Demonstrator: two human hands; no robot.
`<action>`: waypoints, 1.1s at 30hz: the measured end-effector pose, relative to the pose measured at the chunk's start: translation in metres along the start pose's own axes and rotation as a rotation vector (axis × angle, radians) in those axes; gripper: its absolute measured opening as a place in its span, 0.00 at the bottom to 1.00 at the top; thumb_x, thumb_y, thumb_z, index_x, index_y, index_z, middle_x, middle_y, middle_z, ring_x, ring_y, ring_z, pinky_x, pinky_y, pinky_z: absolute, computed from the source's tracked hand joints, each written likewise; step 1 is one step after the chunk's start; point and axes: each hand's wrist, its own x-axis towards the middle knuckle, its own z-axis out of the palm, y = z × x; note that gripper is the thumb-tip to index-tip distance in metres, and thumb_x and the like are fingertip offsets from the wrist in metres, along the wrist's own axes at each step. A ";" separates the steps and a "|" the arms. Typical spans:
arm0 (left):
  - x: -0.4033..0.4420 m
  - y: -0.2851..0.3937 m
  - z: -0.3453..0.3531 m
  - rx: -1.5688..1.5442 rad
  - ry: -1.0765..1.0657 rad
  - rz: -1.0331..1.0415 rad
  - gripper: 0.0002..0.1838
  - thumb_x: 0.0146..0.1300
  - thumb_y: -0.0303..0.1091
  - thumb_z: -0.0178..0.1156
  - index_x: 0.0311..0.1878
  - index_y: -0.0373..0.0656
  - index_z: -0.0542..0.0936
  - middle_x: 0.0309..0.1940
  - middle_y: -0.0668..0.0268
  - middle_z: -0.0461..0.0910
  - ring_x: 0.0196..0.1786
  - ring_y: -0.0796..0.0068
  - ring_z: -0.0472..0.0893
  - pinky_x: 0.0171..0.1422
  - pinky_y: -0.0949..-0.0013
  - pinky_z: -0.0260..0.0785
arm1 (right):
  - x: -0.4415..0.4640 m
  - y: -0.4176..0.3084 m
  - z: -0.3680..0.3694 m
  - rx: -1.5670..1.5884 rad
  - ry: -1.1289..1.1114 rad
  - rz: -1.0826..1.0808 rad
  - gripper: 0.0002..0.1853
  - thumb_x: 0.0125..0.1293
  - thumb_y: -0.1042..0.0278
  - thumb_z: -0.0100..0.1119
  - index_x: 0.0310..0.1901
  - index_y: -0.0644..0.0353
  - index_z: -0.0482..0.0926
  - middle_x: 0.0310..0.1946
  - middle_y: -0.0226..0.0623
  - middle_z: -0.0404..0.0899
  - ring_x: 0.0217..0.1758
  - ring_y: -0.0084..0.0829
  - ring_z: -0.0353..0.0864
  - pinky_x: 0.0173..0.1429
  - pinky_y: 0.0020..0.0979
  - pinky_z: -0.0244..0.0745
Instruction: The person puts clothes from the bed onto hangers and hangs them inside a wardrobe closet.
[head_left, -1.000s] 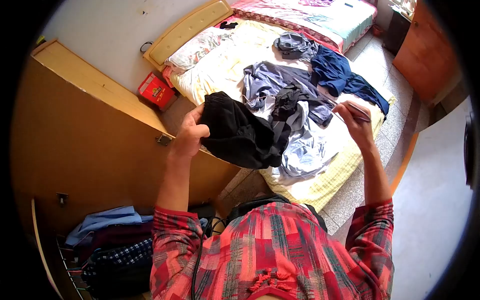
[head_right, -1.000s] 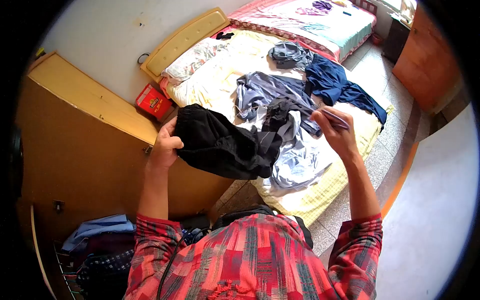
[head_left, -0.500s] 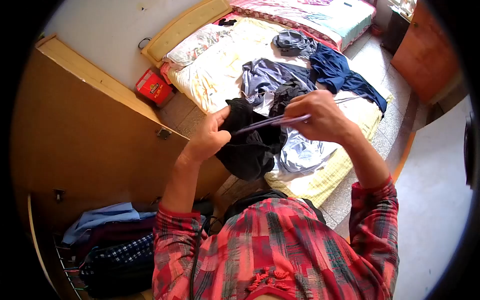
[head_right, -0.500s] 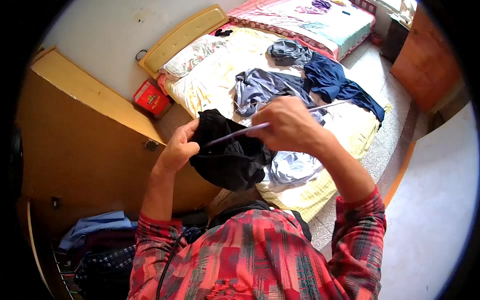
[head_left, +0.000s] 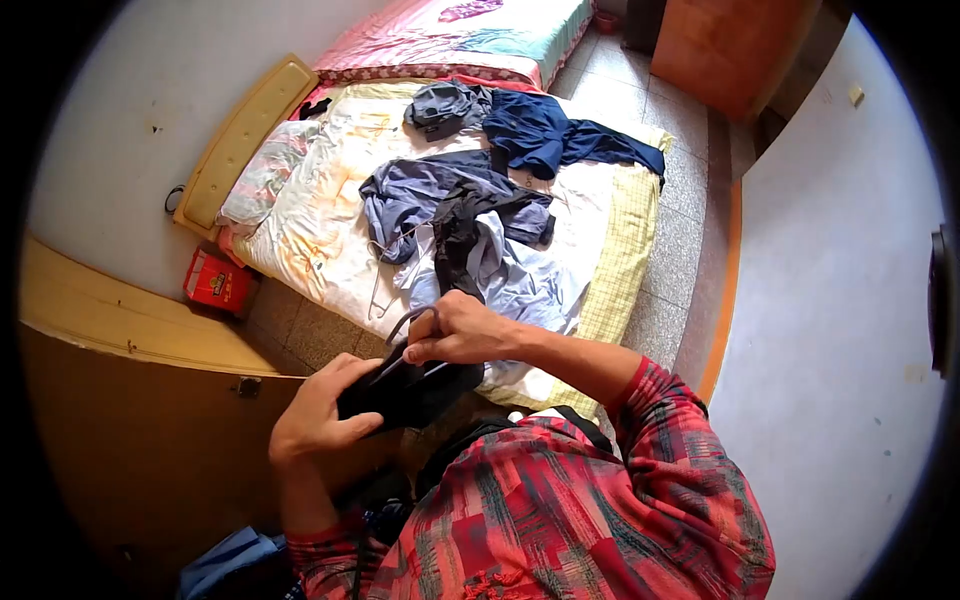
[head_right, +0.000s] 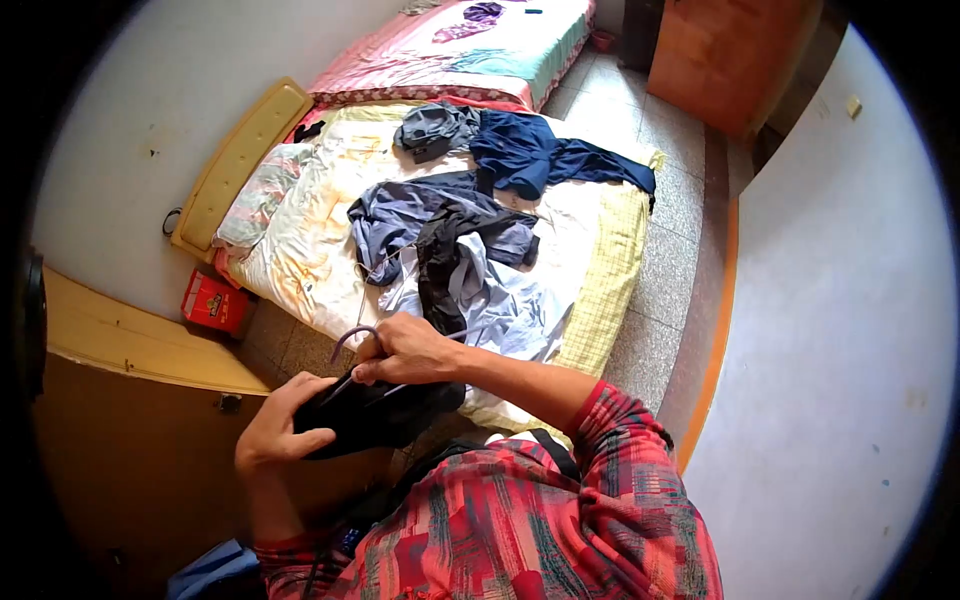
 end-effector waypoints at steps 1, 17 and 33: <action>0.000 0.004 -0.005 -0.021 -0.014 0.007 0.31 0.44 0.28 0.65 0.56 0.35 0.71 0.32 0.58 0.74 0.37 0.62 0.75 0.47 0.68 0.66 | -0.002 0.006 0.004 0.068 0.009 -0.006 0.14 0.59 0.57 0.60 0.29 0.60 0.82 0.19 0.34 0.77 0.23 0.26 0.75 0.30 0.29 0.67; -0.003 0.010 0.027 0.379 0.285 -0.153 0.12 0.57 0.28 0.57 0.45 0.45 0.79 0.26 0.61 0.75 0.31 0.55 0.77 0.34 0.61 0.69 | -0.004 0.013 0.027 -0.159 0.406 -0.054 0.18 0.51 0.60 0.67 0.41 0.61 0.78 0.28 0.37 0.76 0.35 0.37 0.75 0.39 0.34 0.67; -0.023 0.044 0.017 -0.001 0.682 -0.064 0.07 0.61 0.22 0.55 0.41 0.33 0.79 0.30 0.61 0.80 0.33 0.76 0.77 0.39 0.77 0.66 | 0.005 0.115 0.081 -0.235 0.099 0.300 0.20 0.50 0.60 0.63 0.45 0.58 0.75 0.37 0.44 0.78 0.44 0.47 0.78 0.45 0.44 0.73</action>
